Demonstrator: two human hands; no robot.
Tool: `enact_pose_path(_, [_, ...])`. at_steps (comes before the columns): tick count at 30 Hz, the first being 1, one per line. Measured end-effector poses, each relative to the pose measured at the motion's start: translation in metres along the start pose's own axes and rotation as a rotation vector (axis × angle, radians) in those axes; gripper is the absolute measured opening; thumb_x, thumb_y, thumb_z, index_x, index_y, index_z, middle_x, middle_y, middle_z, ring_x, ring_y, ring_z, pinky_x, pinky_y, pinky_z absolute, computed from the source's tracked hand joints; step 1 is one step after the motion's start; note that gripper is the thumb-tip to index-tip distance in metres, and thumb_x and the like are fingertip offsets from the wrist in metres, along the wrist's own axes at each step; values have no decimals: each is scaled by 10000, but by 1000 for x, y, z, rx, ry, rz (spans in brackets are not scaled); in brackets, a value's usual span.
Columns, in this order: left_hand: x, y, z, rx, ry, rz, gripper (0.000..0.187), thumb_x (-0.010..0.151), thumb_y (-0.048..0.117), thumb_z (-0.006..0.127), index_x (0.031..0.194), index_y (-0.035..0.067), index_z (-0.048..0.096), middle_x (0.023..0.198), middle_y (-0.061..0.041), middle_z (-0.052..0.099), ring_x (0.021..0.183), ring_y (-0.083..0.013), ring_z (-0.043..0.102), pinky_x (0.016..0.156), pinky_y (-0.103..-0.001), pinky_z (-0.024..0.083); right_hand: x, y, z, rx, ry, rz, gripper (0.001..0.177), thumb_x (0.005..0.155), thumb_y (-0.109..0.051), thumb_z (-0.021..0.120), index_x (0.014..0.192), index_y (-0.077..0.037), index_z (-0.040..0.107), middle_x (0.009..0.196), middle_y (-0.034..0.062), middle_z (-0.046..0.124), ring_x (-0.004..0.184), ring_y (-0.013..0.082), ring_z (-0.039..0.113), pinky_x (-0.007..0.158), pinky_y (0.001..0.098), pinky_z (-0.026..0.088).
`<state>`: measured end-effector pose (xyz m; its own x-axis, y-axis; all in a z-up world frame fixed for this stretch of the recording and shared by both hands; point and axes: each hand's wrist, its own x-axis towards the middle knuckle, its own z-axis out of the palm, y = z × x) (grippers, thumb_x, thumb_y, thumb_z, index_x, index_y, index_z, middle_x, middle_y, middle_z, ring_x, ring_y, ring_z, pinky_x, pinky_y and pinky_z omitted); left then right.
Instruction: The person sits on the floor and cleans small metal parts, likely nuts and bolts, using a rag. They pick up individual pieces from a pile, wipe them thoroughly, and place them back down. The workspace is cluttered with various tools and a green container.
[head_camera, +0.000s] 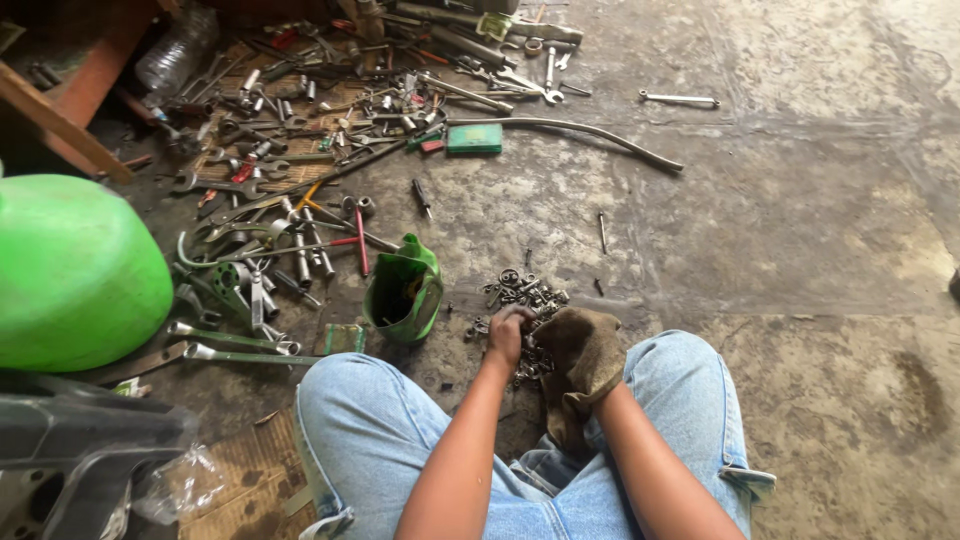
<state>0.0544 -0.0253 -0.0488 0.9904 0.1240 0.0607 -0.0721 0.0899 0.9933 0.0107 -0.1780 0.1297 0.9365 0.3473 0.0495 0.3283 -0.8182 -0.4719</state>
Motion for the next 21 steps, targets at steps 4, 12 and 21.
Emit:
enact_pose_path(4, [-10,61,15,-132,-123,-184,200,970,107,474,987,10,648,948,-99,664,911,-203,588,866,-360,476,-1,-1,7,1252,23,295,212,984,-114,578,1127,-49,720,877,88,686,740,180,653,629,314,538])
enact_pose_path(12, [-55,177,5,195,-5,30,134,976,166,671,1010,37,652,953,-132,717,909,-226,665,866,-362,534,-17,3,6,283,326,-462,381,868,-120,704,1237,-54,632,1012,104,693,903,265,671,742,373,557])
enact_pose_path(21, [-77,187,0,152,64,113,168,849,6,717,1006,31,661,947,-124,729,895,-250,699,846,-369,558,-24,-47,-45,479,187,-624,538,798,-111,739,1318,-39,619,1053,162,638,957,332,631,805,389,530])
